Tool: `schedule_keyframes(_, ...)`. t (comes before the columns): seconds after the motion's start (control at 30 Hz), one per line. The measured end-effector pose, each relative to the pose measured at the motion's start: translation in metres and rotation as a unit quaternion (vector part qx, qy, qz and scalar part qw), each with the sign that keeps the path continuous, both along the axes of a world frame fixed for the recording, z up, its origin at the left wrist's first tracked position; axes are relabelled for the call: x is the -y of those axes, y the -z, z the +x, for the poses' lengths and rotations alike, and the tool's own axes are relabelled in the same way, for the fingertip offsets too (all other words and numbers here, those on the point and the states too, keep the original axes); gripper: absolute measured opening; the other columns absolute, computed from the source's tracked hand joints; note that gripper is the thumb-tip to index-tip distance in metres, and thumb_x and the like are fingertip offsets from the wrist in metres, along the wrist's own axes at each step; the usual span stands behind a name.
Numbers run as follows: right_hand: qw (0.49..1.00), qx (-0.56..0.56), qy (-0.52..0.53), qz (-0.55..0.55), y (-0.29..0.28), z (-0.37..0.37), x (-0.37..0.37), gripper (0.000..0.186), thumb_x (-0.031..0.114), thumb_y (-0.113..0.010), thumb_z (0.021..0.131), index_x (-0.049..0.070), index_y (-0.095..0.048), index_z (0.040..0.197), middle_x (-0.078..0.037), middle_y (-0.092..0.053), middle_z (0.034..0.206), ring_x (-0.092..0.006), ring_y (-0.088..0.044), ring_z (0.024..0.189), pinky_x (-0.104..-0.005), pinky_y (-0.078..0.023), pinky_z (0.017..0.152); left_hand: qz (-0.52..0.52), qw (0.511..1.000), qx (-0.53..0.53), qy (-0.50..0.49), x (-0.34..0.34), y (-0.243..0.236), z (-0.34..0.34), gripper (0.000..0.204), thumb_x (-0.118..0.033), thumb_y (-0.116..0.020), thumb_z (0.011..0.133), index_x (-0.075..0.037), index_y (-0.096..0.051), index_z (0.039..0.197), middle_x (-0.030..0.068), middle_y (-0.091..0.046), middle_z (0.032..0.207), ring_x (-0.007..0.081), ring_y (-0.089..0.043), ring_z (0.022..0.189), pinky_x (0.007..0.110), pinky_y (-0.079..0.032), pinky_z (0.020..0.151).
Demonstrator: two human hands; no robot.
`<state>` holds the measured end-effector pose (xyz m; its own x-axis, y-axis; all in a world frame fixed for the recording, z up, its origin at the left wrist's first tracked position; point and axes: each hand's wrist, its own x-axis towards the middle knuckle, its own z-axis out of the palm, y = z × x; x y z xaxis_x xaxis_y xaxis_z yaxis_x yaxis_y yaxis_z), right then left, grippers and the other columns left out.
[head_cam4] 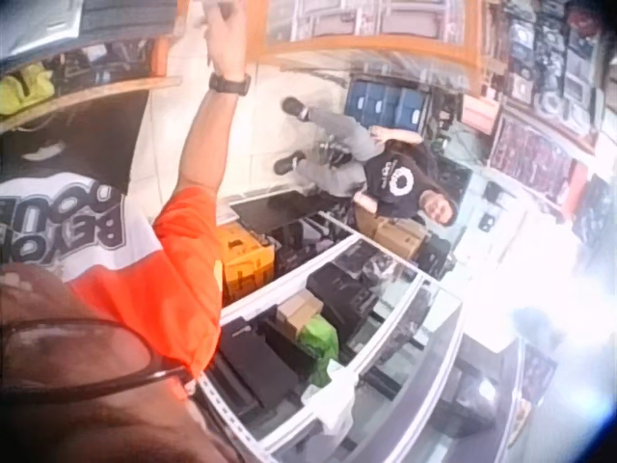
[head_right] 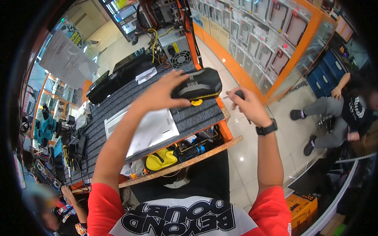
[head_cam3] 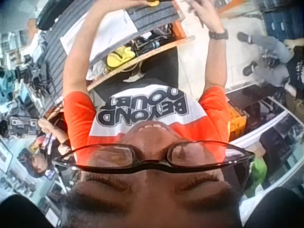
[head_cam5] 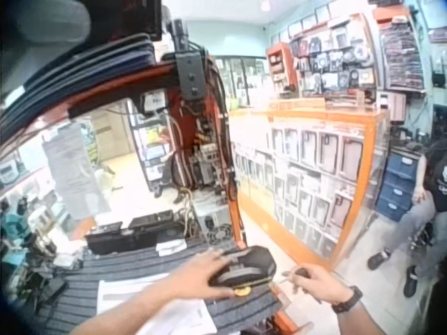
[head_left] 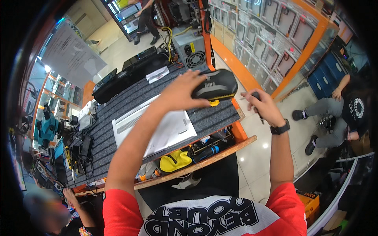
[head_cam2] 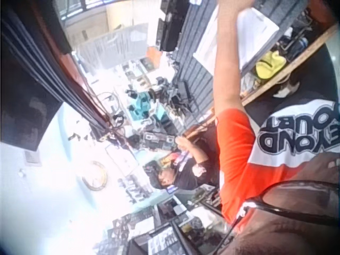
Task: The person replaces a screw in the bottom cover of a laptop using a manual screwdriver and a bit from a toolkit.
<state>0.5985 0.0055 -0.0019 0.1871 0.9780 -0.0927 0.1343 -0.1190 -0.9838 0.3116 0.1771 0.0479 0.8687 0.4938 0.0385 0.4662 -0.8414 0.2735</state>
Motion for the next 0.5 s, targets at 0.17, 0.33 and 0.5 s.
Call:
schedule_keyframes(0.17, 0.997, -0.027, 0.051, 0.051, -0.016, 0.0, 0.044, 0.015, 0.02, -0.062, 0.102, 0.006, -0.062, 0.102, -0.01, -0.072, 0.113, -0.0033, -0.051, 0.065, -0.0191, -0.04, 0.056, 0.191, 0.981, 0.037, -0.012, 0.033, 0.053, 0.029, 0.088, -0.057, -0.071, 0.087, -0.023, -0.034, 0.16, 0.0268, -0.03, 0.162, 0.0556, -0.031, 0.146, 0.068, -0.03, 0.114)
schedule_keyframes(0.33, 0.996, -0.051, 0.034, 0.058, -0.018, -0.012, 0.071, 0.012, 0.017, -0.06, 0.103, 0.005, -0.057, 0.102, -0.016, -0.068, 0.12, -0.0051, -0.051, 0.064, -0.0191, -0.04, 0.055, 0.166, 0.986, 0.03, 0.004, -0.003, 0.056, 0.026, 0.075, -0.053, -0.066, 0.092, -0.027, -0.04, 0.157, 0.0202, -0.033, 0.163, 0.0519, -0.034, 0.146, 0.065, -0.034, 0.115)
schedule_keyframes(0.5, 0.989, -0.069, 0.037, 0.124, -0.026, -0.023, 0.07, 0.015, 0.018, -0.064, 0.1, 0.006, -0.056, 0.098, -0.022, -0.069, 0.12, -0.0052, -0.051, 0.063, -0.0192, -0.039, 0.055, 0.141, 0.99, 0.01, -0.023, -0.02, 0.05, 0.032, 0.075, -0.049, -0.071, 0.09, -0.028, -0.042, 0.156, 0.0186, -0.033, 0.164, 0.049, -0.034, 0.147, 0.061, -0.034, 0.117)
